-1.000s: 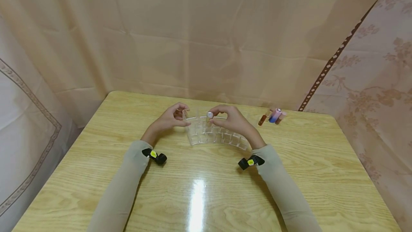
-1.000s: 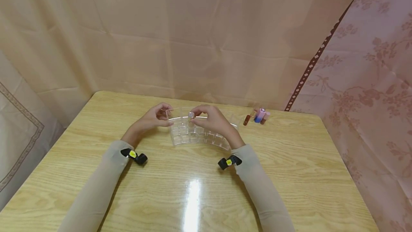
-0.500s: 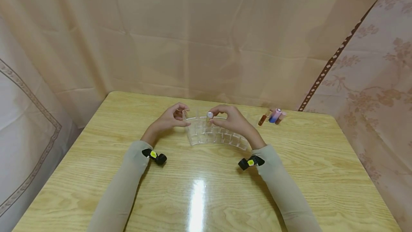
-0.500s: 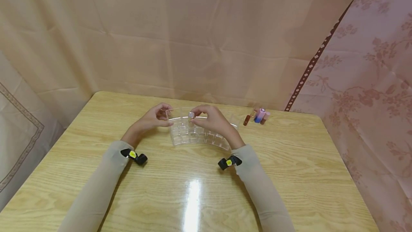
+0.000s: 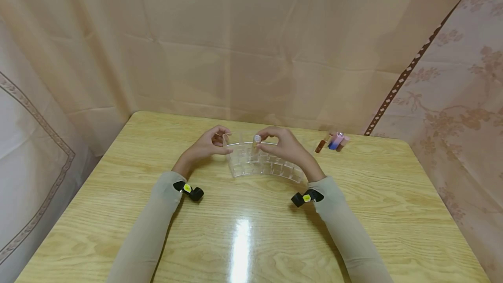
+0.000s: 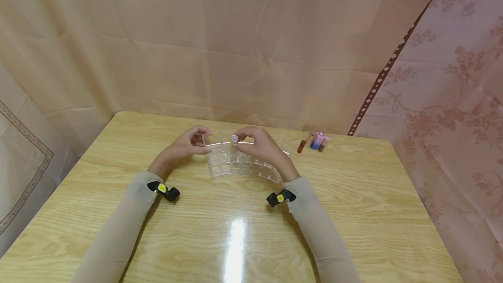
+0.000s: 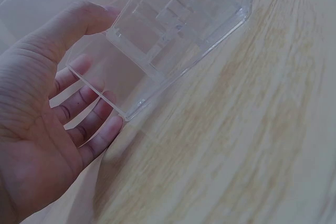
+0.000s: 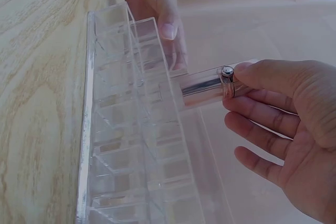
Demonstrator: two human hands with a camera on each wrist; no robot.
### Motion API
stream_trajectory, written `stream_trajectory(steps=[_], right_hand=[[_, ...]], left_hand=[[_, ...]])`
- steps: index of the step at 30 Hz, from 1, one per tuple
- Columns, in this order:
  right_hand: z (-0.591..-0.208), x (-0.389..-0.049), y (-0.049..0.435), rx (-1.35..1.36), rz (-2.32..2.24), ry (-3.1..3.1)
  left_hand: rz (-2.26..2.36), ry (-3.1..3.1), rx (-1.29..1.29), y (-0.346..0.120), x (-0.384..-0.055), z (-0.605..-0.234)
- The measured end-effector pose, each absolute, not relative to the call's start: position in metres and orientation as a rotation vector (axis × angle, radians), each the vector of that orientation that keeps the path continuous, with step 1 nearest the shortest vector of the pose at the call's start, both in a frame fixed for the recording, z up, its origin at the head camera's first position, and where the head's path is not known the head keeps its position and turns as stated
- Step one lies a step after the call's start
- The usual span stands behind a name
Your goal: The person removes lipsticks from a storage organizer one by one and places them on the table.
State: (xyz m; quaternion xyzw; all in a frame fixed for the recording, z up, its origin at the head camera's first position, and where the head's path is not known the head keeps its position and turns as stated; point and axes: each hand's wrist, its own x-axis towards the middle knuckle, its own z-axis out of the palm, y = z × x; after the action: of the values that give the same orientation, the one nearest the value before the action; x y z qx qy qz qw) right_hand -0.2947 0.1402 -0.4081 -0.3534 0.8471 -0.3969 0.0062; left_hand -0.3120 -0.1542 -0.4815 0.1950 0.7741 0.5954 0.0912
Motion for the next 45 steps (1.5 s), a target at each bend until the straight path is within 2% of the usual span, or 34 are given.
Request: stream_trajectory(steps=[45], right_hand=[[-0.378,-0.290,0.165,-1.071,-1.107,2.665]], left_hand=[[1.767,2.300,0.565,-0.153,-0.310,-0.479]])
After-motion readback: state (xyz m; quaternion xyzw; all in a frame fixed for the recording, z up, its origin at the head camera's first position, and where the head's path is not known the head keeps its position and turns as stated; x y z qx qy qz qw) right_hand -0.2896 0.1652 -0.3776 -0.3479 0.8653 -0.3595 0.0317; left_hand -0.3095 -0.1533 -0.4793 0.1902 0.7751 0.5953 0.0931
